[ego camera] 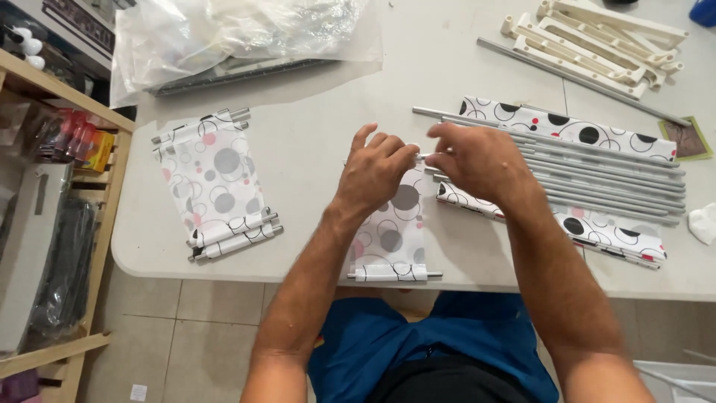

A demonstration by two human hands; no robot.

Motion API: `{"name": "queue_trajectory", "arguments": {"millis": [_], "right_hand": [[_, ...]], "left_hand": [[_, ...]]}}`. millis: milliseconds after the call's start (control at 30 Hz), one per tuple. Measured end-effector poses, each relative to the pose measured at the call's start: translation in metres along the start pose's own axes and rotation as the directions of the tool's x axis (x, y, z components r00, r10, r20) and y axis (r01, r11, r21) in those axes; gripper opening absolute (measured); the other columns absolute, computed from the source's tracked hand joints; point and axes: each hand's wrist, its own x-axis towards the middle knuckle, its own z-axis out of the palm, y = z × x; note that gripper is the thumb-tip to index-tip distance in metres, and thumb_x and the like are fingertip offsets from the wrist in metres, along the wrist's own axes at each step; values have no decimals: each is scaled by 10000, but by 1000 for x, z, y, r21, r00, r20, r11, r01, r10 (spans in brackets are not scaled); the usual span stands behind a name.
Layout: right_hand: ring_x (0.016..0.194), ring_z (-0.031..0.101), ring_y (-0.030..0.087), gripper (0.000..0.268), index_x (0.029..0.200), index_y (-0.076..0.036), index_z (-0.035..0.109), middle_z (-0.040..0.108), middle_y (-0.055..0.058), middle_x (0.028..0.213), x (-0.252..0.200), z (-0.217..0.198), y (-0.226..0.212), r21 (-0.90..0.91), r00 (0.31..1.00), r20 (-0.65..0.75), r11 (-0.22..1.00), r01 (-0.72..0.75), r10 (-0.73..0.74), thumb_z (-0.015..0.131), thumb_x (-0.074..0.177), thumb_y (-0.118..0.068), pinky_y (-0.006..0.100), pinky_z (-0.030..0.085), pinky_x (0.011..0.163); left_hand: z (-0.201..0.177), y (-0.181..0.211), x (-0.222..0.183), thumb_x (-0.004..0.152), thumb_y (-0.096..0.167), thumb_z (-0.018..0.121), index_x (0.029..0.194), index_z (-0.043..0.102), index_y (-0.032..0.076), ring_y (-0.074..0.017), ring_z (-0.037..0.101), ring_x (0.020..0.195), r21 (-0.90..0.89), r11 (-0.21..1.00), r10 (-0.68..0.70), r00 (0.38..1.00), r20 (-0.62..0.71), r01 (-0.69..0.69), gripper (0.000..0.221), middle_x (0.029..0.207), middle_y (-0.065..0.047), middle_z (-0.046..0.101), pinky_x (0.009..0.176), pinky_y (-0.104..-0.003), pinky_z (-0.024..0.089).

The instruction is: Unpacking a modular shelving unit and sliding metal support rods into fabric shelf liners.

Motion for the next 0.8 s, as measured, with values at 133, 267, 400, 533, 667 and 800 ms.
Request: {"name": "queue_trajectory", "arguments": {"millis": [133,267,400,533,667,800], "right_hand": [[994,720,371,577,1184,-207,687,768,91,1006,-7,15,35,176,942,-57,932,-317,331,514,1032,-737,541,525,835],[941,694,326,540,1173,-159,625,722,115,980,-13,37,-8,546,919,-135,802,-242,369,433,1077,-654,458,514,815],[1232,575,461,696,1445,-93,430,606,260,1320,-27,38,-42,654,984,-80,754,-67,157,349,1041,-654,602,459,978],[1358,464,428,888,1560,33,246,447,318,1470,-55,53,-27,788,969,-244,588,181,30,360,1007,-651,557,414,1083],[1176,587,368,764,1524,48,347,551,280,1316,-102,75,3,774,956,-267,618,138,121,385,1026,-529,509,508,967],[973,702,286,473,1362,22,540,692,193,1141,-144,90,18,750,963,-170,662,-11,208,495,1026,-309,379,587,844]], "left_hand": [[-19,1,5,1031,265,581,995,677,218,-168,694,868,27,999,-18,999,-34,19,113,800,21,607,1105,-520,404],[-12,21,9,1033,324,540,991,632,236,-138,672,848,92,996,27,998,-52,-22,134,812,59,571,1024,-427,458],[-26,29,-1,1045,265,502,1034,618,192,-183,638,800,96,993,71,994,-80,-64,138,845,29,546,770,-346,494],[-80,40,-10,1042,166,504,1034,627,136,-226,615,770,63,994,90,990,-107,-84,127,870,-26,550,694,-374,477],[-184,65,-12,1040,150,437,1154,625,95,-261,603,832,47,998,53,996,-69,-49,227,958,-53,548,696,-390,461],[-262,62,-14,1012,66,503,1306,645,71,-242,602,831,198,979,36,999,31,-41,327,1040,-96,628,721,-378,501]]}}
